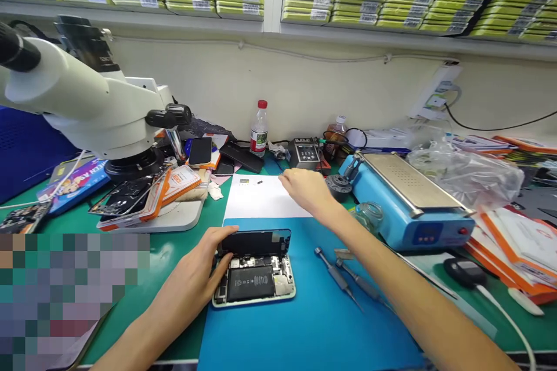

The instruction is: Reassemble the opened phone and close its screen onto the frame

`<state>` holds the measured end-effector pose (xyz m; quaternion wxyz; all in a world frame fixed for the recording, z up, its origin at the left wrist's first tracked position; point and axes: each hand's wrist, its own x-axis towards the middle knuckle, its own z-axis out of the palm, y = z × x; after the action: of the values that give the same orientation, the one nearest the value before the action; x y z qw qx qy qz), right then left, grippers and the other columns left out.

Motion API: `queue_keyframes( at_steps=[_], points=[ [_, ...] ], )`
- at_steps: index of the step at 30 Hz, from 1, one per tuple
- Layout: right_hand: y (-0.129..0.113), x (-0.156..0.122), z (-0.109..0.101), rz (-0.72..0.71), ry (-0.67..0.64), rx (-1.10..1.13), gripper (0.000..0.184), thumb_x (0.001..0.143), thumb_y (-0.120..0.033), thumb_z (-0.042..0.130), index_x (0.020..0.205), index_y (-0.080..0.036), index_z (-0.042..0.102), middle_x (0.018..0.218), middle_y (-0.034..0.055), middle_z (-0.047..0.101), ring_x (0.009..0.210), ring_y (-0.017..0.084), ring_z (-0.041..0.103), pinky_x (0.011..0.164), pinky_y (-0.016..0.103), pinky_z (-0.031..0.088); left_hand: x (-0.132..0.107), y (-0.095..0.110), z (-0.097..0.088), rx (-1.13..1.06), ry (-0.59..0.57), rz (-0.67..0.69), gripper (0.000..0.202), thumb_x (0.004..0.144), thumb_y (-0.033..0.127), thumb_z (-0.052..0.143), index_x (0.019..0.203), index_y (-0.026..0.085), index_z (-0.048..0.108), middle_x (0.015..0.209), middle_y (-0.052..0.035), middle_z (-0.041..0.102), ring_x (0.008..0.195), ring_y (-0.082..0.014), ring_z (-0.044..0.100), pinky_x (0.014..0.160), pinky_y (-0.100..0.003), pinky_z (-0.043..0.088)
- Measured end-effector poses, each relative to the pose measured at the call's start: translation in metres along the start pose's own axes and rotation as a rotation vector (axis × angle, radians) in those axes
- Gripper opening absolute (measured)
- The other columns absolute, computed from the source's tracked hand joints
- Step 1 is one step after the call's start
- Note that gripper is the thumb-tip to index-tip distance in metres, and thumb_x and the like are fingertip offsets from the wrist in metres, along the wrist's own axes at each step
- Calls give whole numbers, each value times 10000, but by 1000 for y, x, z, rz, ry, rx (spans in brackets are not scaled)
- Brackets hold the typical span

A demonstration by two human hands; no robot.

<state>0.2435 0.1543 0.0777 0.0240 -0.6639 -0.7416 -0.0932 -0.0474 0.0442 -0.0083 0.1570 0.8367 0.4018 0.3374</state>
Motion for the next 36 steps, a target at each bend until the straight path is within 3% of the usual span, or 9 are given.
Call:
queue_keyframes(
  at_steps=[3,5,8,13,17,21,25,28,36],
  points=[
    [39,-71,-22,208,150,-12,374,1129,-502,564,1272,-180,687,1163,80,728,952,188,712,876,383,621,-2,0,1,-2,-5,-11,528,1112,153,438,1580,372,330,1396,-74,668,1144,-272,768,827,-400,676],
    [68,-113,-29,343,272,-45,511,1143,-587,343,1306,-227,668,1195,150,735,945,286,729,744,408,580,-3,-1,2,-2,-12,-16,529,1119,165,433,1593,377,329,1390,-77,669,1125,-279,769,822,-409,672],
    [105,-145,-25,393,302,-56,780,1028,-766,356,1503,-175,536,1406,253,664,1212,470,681,750,525,575,-5,-1,4,-3,-16,-25,540,1125,177,436,1609,386,320,1422,-81,658,1142,-285,764,841,-418,669],
    [130,-130,-5,292,127,15,935,916,-834,451,1588,-185,473,1371,236,721,1239,489,680,950,593,567,-4,1,1,9,-14,-40,504,1122,176,454,1575,367,346,1399,-72,678,1136,-283,765,839,-412,670],
    [139,-106,-1,284,28,68,923,814,-881,537,1408,-181,636,1025,225,791,864,449,722,818,584,554,-2,4,-3,26,-21,-49,414,1134,196,459,1515,346,396,1332,-52,701,1029,-253,774,789,-383,667],
    [146,-93,-3,297,10,145,888,705,-947,602,1211,-224,705,1050,236,796,696,342,697,672,498,545,0,5,-5,26,-26,-54,409,1140,167,415,1509,341,395,1337,-43,695,1086,-245,776,846,-391,677],
    [130,-87,-17,321,92,166,1050,638,-1020,546,1336,-245,669,1056,245,782,634,326,666,607,505,521,2,3,-5,31,-37,-63,413,1135,154,398,1506,337,396,1346,-42,679,1088,-240,781,871,-392,683],
    [94,-76,-35,255,128,212,1068,705,-1032,503,1469,-292,602,1199,228,776,900,449,731,709,577,567,2,2,-5,59,-45,-82,425,1130,158,403,1513,341,394,1408,-63,635,1029,-245,788,801,-395,690],
    [-32,-21,-49,-109,-129,458,793,830,-582,850,1532,-314,596,1324,61,763,1146,297,748,872,330,598,1,3,-3,110,-51,-90,435,1134,189,430,1537,342,372,1284,-52,615,902,-223,765,716,-365,671]
  ],
)
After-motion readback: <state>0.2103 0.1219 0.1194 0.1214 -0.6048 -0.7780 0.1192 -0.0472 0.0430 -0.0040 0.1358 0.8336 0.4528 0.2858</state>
